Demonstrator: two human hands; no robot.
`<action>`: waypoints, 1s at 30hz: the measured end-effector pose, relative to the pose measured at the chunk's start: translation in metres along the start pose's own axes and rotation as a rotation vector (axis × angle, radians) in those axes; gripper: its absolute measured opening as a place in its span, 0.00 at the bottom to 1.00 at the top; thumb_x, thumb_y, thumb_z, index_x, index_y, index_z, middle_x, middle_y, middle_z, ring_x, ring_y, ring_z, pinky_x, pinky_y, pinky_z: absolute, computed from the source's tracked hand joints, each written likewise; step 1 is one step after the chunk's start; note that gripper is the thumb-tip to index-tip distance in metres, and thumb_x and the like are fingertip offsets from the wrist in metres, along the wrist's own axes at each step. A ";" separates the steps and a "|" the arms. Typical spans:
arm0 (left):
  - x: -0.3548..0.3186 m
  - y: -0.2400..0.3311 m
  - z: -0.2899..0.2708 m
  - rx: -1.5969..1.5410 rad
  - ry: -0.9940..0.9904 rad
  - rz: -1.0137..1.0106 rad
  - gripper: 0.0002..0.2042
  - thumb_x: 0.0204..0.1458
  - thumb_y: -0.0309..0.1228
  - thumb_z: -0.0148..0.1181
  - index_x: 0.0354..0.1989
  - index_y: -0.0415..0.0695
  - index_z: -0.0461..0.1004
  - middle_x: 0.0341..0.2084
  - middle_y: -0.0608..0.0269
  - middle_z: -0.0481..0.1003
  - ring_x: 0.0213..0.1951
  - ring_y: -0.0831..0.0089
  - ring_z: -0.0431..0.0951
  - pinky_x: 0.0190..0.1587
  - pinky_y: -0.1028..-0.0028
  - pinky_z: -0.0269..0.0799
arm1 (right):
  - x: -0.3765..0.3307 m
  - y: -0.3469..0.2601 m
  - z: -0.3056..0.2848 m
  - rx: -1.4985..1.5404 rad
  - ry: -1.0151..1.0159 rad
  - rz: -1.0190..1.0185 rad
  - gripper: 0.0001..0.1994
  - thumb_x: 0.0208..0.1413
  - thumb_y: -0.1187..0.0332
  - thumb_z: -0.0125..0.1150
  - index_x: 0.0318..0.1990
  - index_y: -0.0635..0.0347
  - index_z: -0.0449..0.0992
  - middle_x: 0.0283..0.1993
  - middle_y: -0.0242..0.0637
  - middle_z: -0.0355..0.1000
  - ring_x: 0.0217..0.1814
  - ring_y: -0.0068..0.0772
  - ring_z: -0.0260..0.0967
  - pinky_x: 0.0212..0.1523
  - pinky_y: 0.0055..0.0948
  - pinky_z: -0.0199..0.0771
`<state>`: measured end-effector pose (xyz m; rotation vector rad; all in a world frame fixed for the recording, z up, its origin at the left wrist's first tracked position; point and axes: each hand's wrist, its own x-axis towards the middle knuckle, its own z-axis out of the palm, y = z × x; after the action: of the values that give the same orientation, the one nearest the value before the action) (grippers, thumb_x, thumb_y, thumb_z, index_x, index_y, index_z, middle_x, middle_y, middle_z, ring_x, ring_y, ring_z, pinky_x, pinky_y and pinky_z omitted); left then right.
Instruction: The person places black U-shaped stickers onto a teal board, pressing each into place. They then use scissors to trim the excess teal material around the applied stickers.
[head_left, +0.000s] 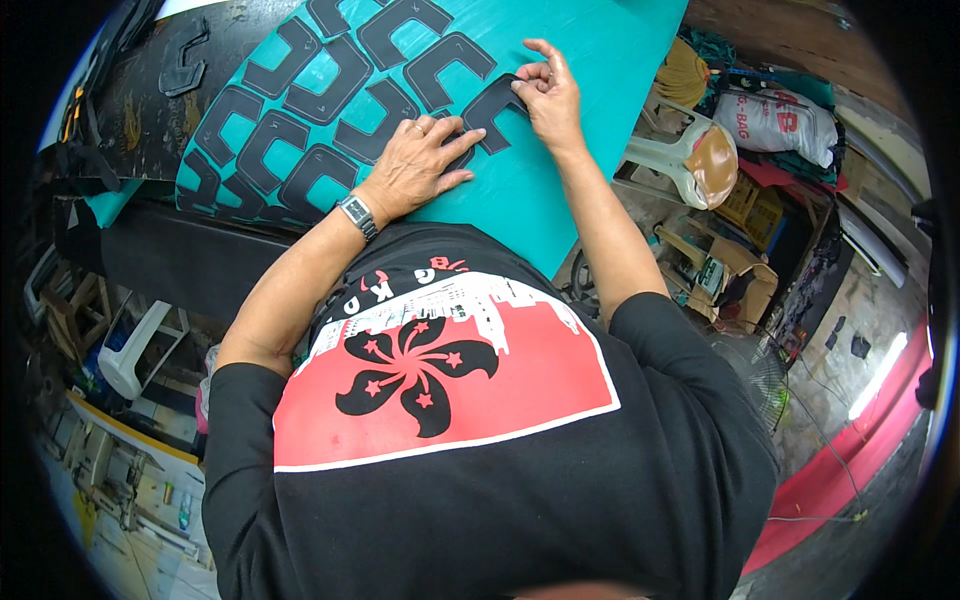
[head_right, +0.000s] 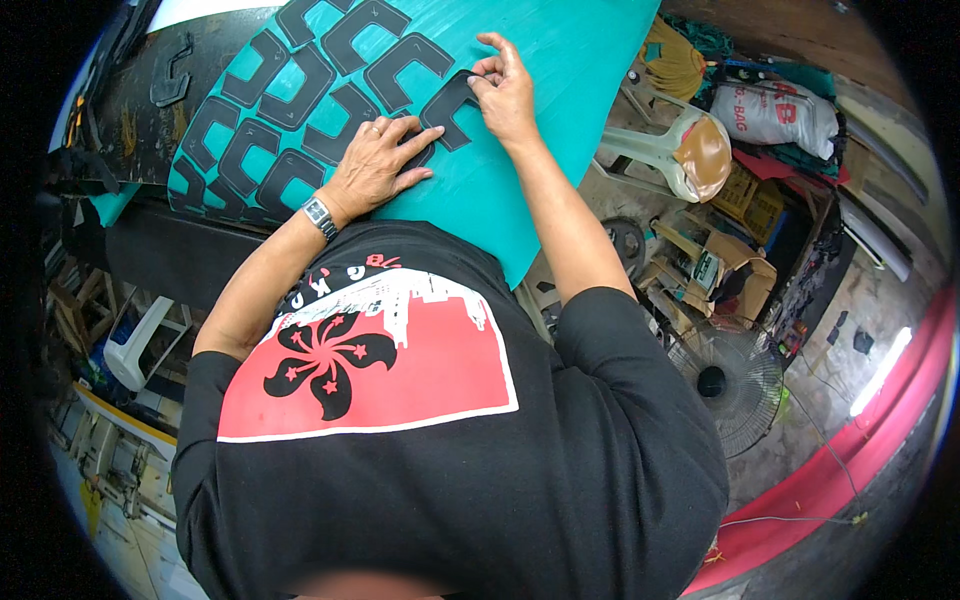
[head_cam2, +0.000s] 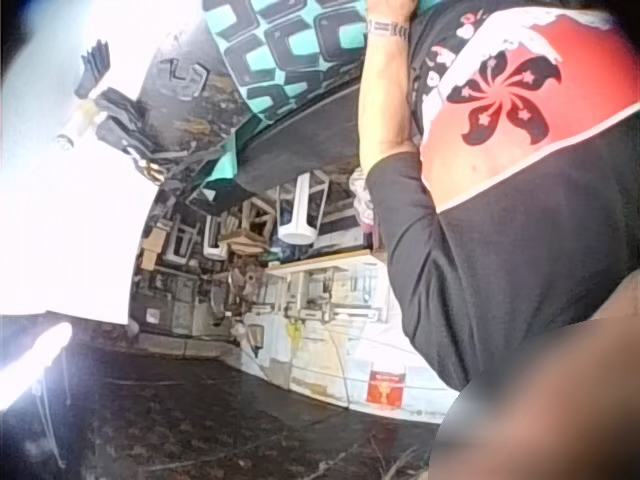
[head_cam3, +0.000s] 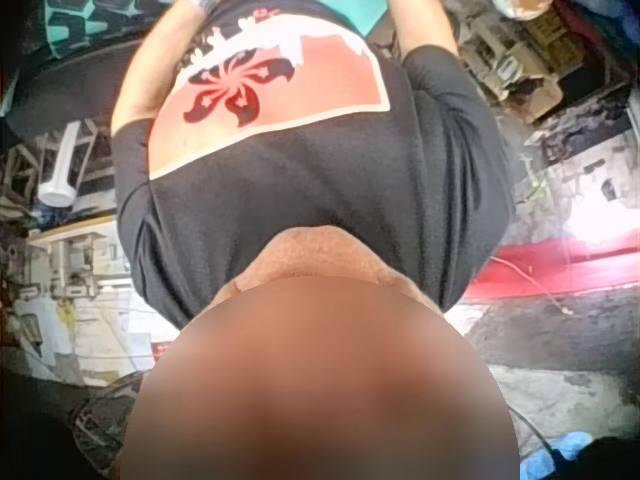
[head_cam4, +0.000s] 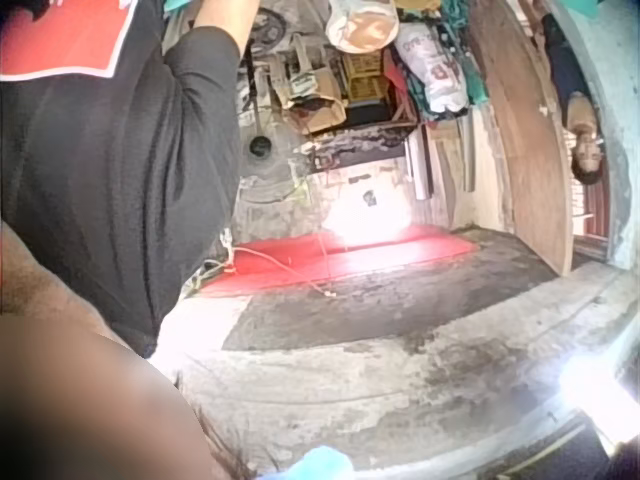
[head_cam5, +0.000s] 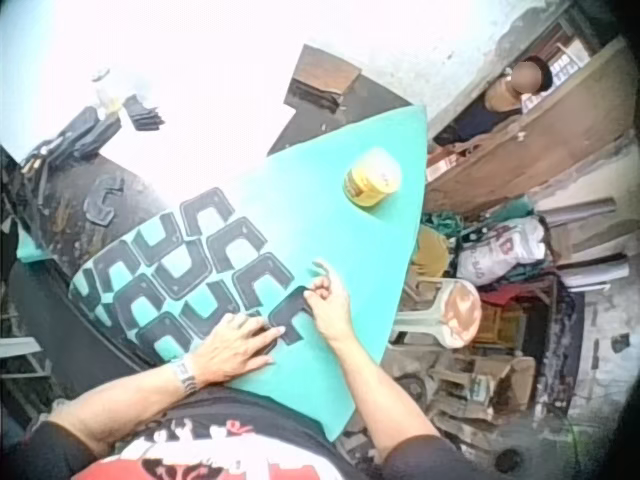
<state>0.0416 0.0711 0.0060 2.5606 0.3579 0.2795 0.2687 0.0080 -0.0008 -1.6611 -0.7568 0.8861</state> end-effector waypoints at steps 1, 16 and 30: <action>0.001 0.001 0.000 -0.058 0.047 -0.054 0.28 0.53 0.41 0.65 0.64 0.54 0.68 0.49 0.60 0.71 0.48 0.61 0.72 0.52 0.62 0.67 | -0.002 -0.003 -0.002 0.029 -0.029 -0.012 0.29 0.51 0.85 0.61 0.62 0.55 0.68 0.39 0.28 0.70 0.35 0.11 0.65 0.36 0.13 0.68; 0.029 -0.009 -0.010 -0.239 0.057 -0.408 0.25 0.43 0.41 0.75 0.51 0.56 0.75 0.37 0.67 0.70 0.37 0.71 0.75 0.42 0.68 0.75 | -0.047 -0.063 -0.002 -0.082 -0.439 -0.179 0.18 0.51 0.86 0.57 0.50 0.61 0.77 0.45 0.33 0.74 0.49 0.26 0.73 0.52 0.26 0.75; 0.023 -0.007 0.002 -0.167 0.120 -0.366 0.32 0.42 0.42 0.75 0.58 0.59 0.70 0.43 0.63 0.71 0.46 0.64 0.75 0.48 0.64 0.74 | -0.016 -0.024 -0.004 -0.048 -0.077 -0.135 0.24 0.52 0.83 0.62 0.58 0.59 0.71 0.45 0.32 0.73 0.49 0.23 0.71 0.53 0.24 0.74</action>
<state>0.0622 0.0831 0.0036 2.2672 0.8008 0.3119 0.2625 -0.0009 0.0263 -1.6047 -0.9381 0.8463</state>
